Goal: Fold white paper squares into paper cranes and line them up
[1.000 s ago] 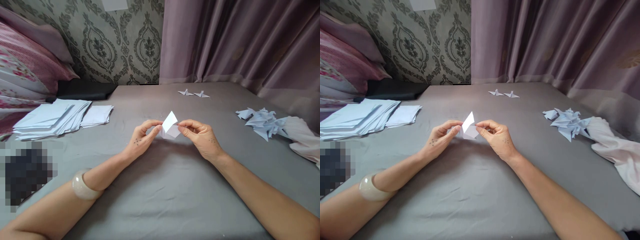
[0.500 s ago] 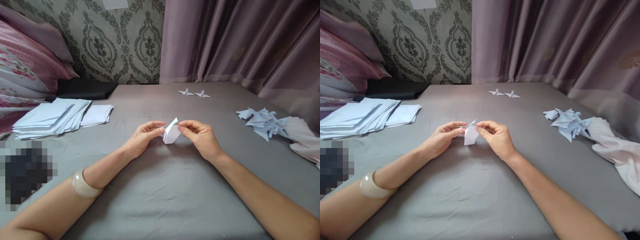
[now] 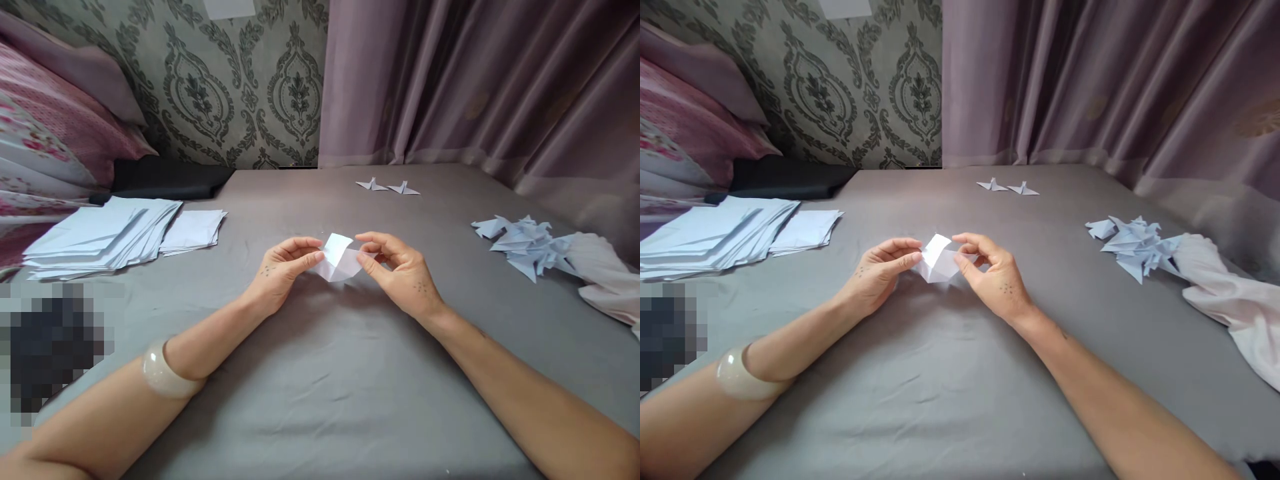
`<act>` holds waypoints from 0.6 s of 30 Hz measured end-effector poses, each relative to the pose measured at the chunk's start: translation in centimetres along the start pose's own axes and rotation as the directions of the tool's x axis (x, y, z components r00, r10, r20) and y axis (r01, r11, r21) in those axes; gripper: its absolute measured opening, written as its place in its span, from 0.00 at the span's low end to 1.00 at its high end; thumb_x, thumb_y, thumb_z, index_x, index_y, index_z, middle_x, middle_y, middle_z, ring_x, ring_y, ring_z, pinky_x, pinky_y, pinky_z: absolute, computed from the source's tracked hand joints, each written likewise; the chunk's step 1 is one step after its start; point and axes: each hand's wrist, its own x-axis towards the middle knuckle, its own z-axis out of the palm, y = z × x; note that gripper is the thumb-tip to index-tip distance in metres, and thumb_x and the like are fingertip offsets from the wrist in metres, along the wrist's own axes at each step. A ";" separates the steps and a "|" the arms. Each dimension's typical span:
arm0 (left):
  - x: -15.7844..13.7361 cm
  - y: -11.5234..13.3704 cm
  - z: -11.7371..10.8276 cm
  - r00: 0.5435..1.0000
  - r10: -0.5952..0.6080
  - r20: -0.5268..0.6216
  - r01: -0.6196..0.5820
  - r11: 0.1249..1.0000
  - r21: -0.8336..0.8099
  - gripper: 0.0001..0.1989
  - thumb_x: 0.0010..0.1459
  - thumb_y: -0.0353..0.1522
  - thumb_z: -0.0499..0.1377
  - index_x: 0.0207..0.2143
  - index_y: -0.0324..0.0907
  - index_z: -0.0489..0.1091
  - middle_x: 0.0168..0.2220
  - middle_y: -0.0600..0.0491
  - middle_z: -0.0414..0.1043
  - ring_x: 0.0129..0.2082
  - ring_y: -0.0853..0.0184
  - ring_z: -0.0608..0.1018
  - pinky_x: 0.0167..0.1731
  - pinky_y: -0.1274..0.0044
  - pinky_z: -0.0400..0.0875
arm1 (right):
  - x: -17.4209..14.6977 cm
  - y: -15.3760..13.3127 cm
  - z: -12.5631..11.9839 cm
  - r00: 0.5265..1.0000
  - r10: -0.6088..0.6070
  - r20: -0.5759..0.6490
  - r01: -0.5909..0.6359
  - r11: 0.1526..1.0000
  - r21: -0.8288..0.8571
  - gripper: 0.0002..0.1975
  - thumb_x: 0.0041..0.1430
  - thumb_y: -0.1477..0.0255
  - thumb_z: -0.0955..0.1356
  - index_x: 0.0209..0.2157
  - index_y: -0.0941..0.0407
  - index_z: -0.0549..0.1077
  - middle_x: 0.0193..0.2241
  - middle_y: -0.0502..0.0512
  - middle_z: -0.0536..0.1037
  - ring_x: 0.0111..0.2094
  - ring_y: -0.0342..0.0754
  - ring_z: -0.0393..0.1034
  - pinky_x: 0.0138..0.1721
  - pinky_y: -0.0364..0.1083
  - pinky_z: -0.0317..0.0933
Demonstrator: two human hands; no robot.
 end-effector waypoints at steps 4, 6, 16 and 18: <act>-0.1 -0.1 0.1 1.000 0.026 -0.014 -0.026 0.999 0.026 0.09 0.45 0.33 0.70 0.31 0.42 0.76 0.29 0.56 0.75 0.31 0.71 0.73 0.36 0.77 0.65 | -0.3 -0.3 0.0 0.992 -0.090 0.092 0.101 0.987 -0.128 0.15 0.58 0.70 0.67 0.47 0.47 0.74 0.34 0.49 0.75 0.36 0.44 0.69 0.43 0.47 0.63; -0.1 0.0 0.1 0.999 0.040 -0.027 -0.039 0.999 0.031 0.08 0.45 0.33 0.70 0.30 0.42 0.77 0.29 0.55 0.75 0.30 0.70 0.73 0.35 0.77 0.65 | -0.4 -0.3 0.0 0.986 -0.103 0.132 0.122 0.982 -0.146 0.14 0.59 0.70 0.65 0.46 0.47 0.75 0.35 0.50 0.75 0.37 0.45 0.69 0.43 0.47 0.63; -0.3 0.2 0.1 1.000 -0.014 0.017 0.013 0.998 0.060 0.11 0.47 0.36 0.68 0.34 0.44 0.76 0.32 0.55 0.76 0.33 0.69 0.73 0.38 0.76 0.64 | -0.3 0.2 0.2 0.988 -0.111 0.107 0.123 0.986 -0.113 0.11 0.60 0.69 0.65 0.43 0.49 0.76 0.36 0.51 0.76 0.36 0.45 0.70 0.41 0.47 0.64; -0.4 0.3 0.1 0.998 -0.046 0.035 0.042 0.992 0.119 0.12 0.48 0.38 0.68 0.35 0.43 0.76 0.33 0.54 0.76 0.33 0.68 0.74 0.37 0.76 0.65 | -0.3 0.1 0.2 0.987 -0.132 0.096 0.142 0.984 -0.110 0.11 0.60 0.70 0.65 0.43 0.48 0.76 0.37 0.51 0.75 0.36 0.45 0.70 0.41 0.47 0.64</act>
